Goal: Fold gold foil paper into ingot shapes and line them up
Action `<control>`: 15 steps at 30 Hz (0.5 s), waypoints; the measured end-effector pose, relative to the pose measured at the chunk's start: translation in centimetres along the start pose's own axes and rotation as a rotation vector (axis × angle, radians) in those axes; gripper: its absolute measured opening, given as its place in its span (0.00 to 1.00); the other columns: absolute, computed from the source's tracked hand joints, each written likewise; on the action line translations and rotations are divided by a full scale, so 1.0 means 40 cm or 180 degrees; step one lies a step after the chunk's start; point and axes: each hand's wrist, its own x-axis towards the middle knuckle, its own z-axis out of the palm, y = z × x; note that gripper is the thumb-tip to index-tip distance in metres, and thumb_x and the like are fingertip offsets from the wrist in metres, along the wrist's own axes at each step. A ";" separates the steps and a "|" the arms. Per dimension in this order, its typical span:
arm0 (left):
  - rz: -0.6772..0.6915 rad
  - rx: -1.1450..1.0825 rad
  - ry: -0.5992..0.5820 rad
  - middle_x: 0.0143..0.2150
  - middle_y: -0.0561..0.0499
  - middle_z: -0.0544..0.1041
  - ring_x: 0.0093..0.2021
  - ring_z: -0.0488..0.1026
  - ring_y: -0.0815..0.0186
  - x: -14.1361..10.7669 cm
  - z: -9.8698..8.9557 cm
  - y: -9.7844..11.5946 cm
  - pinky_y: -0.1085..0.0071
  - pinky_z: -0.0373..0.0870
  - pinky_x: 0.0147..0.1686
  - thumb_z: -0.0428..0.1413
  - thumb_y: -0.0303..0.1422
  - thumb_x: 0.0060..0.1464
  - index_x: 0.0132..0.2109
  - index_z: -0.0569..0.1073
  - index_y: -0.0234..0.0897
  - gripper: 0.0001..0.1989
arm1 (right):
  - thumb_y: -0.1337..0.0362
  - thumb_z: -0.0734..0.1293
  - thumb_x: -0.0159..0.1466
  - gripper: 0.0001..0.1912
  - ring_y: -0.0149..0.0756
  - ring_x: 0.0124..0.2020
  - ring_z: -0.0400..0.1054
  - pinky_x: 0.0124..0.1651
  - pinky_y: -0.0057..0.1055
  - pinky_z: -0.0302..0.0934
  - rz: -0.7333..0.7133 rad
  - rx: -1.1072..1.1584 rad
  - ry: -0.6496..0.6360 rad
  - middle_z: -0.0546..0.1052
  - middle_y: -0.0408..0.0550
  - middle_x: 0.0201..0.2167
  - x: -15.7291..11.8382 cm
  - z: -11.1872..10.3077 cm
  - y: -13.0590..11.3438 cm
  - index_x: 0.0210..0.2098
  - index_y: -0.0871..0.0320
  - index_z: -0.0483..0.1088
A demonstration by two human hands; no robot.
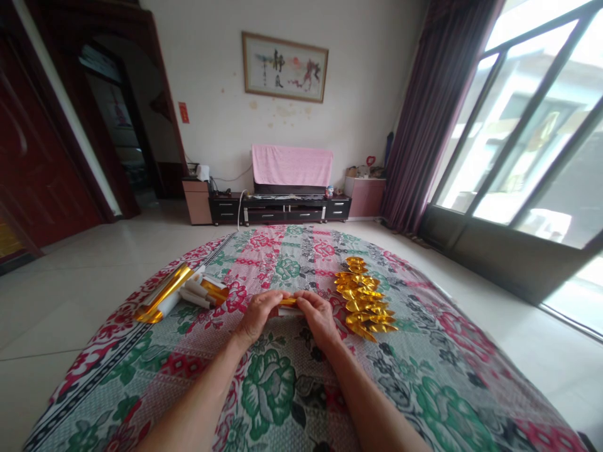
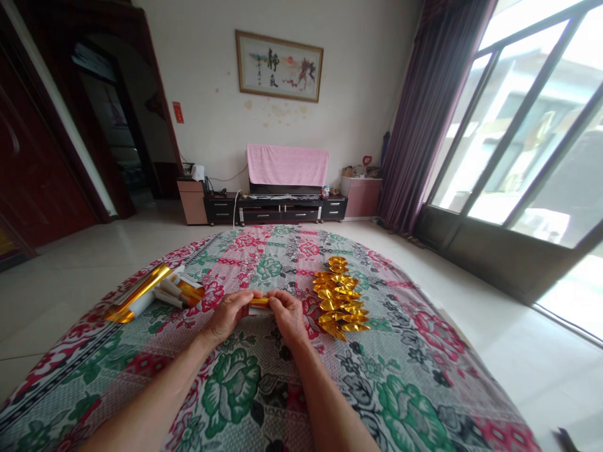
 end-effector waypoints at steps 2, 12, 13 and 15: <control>0.0006 0.0046 0.0119 0.34 0.48 0.79 0.34 0.74 0.62 0.001 0.003 0.000 0.69 0.68 0.33 0.55 0.40 0.47 0.39 0.77 0.34 0.16 | 0.57 0.66 0.50 0.12 0.33 0.28 0.67 0.33 0.27 0.60 -0.0023 0.0037 -0.0013 0.76 0.43 0.26 0.000 0.001 0.000 0.29 0.58 0.74; -0.0047 0.0438 0.0188 0.28 0.51 0.77 0.26 0.70 0.68 -0.002 0.002 0.007 0.74 0.64 0.28 0.58 0.37 0.44 0.38 0.77 0.33 0.15 | 0.53 0.67 0.50 0.17 0.36 0.28 0.70 0.32 0.30 0.63 0.0047 0.0276 -0.0001 0.77 0.45 0.26 -0.003 0.007 0.007 0.35 0.57 0.73; -0.0046 0.0505 0.0209 0.26 0.52 0.77 0.24 0.68 0.69 -0.001 0.000 0.005 0.75 0.62 0.26 0.58 0.36 0.43 0.38 0.77 0.33 0.14 | 0.53 0.67 0.50 0.17 0.36 0.28 0.70 0.33 0.30 0.63 0.0043 0.0288 0.0006 0.77 0.45 0.26 -0.003 0.007 0.007 0.35 0.57 0.73; -0.0001 0.0578 0.0221 0.26 0.52 0.76 0.24 0.67 0.70 0.000 -0.003 0.001 0.75 0.61 0.25 0.58 0.36 0.43 0.38 0.77 0.33 0.14 | 0.54 0.67 0.50 0.17 0.35 0.28 0.70 0.33 0.30 0.63 0.0029 0.0317 0.0014 0.77 0.45 0.26 -0.003 0.006 0.006 0.35 0.57 0.73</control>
